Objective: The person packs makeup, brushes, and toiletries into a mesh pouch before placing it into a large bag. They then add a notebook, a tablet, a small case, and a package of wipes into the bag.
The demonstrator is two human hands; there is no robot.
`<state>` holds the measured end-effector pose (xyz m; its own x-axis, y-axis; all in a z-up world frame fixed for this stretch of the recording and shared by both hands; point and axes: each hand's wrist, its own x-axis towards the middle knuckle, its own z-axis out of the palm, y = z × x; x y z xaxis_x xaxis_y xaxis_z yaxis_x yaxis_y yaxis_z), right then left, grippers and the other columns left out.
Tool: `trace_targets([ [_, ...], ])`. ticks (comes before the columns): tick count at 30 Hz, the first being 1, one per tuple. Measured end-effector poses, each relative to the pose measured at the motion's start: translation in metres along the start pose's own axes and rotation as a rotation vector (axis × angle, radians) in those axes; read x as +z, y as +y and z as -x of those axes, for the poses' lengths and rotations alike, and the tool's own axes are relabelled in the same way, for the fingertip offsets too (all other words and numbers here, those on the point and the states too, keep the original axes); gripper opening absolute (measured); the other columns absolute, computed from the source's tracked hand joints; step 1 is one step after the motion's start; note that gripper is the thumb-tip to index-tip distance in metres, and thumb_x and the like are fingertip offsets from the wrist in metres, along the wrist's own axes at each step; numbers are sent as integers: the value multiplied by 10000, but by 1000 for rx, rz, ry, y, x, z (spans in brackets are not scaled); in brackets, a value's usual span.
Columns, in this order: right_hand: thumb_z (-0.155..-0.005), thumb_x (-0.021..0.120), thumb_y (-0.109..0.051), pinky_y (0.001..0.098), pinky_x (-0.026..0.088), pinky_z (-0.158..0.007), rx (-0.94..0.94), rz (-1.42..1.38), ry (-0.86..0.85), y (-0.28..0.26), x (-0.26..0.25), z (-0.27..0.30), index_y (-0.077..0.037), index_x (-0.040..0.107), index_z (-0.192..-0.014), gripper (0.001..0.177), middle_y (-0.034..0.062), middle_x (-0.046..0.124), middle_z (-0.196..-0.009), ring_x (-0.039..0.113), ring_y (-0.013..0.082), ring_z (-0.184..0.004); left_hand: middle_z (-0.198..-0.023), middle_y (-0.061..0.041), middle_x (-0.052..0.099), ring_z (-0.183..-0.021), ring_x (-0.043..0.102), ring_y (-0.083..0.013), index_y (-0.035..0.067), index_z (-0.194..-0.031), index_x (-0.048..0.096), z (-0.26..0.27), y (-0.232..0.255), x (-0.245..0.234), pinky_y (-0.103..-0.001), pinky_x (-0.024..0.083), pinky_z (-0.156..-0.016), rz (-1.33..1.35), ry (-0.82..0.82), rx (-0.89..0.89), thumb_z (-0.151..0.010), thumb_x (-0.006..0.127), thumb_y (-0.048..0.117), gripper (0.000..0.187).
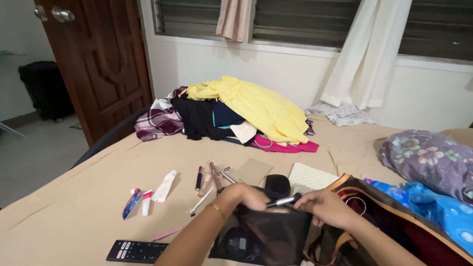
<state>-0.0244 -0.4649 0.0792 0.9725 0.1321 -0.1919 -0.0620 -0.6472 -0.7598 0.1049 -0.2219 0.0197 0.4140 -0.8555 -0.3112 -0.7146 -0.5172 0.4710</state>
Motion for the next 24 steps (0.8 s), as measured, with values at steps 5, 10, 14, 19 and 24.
trace_targets([
  [5, -909, 682, -113, 267, 544, -478, 28, -87, -5, -2, -4, -6, -39, 830, -1054, 220, 65, 803, -810, 669, 133, -492, -1207, -133, 713, -1078, 653, -228, 75, -1271, 708, 28, -6, 6, -354, 493, -909, -124, -18, -193, -924, 604, 347, 453],
  [10, -899, 682, -116, 259, 540, -479, 39, 24, 40, -11, -1, -8, -60, 846, -1037, 221, 62, 807, -796, 677, 127, -497, -1252, -140, 696, -1121, 641, -248, 82, -1289, 702, 34, 9, 21, -369, 487, -939, -210, 1, -286, -935, 584, 368, 470],
  [14, -888, 688, -110, 255, 538, -472, 15, 24, 47, -13, 1, -7, -64, 846, -1030, 217, 64, 790, -734, 684, 121, -494, -1288, -146, 683, -1156, 632, -265, 88, -1303, 697, 25, 18, 37, -381, 482, -964, -273, 72, -344, -944, 568, 385, 483],
  [19, -896, 707, -122, 246, 473, -446, 25, 61, 25, -16, 2, -3, -72, 858, -1031, 209, 95, 758, -677, 666, 118, -482, -1333, -154, 666, -1200, 620, -286, 95, -1320, 690, 11, 22, 45, -396, 476, -995, -324, 141, -369, -956, 548, 406, 500],
  [24, -866, 718, -110, 255, 456, -435, -28, 35, 4, -20, 2, -3, -59, 854, -1007, 202, 29, 810, -715, 665, 106, -473, -1377, -161, 649, -1244, 608, -306, 102, -1338, 684, 6, 13, 51, -411, 470, -1025, -340, 152, -374, -967, 528, 427, 518],
])
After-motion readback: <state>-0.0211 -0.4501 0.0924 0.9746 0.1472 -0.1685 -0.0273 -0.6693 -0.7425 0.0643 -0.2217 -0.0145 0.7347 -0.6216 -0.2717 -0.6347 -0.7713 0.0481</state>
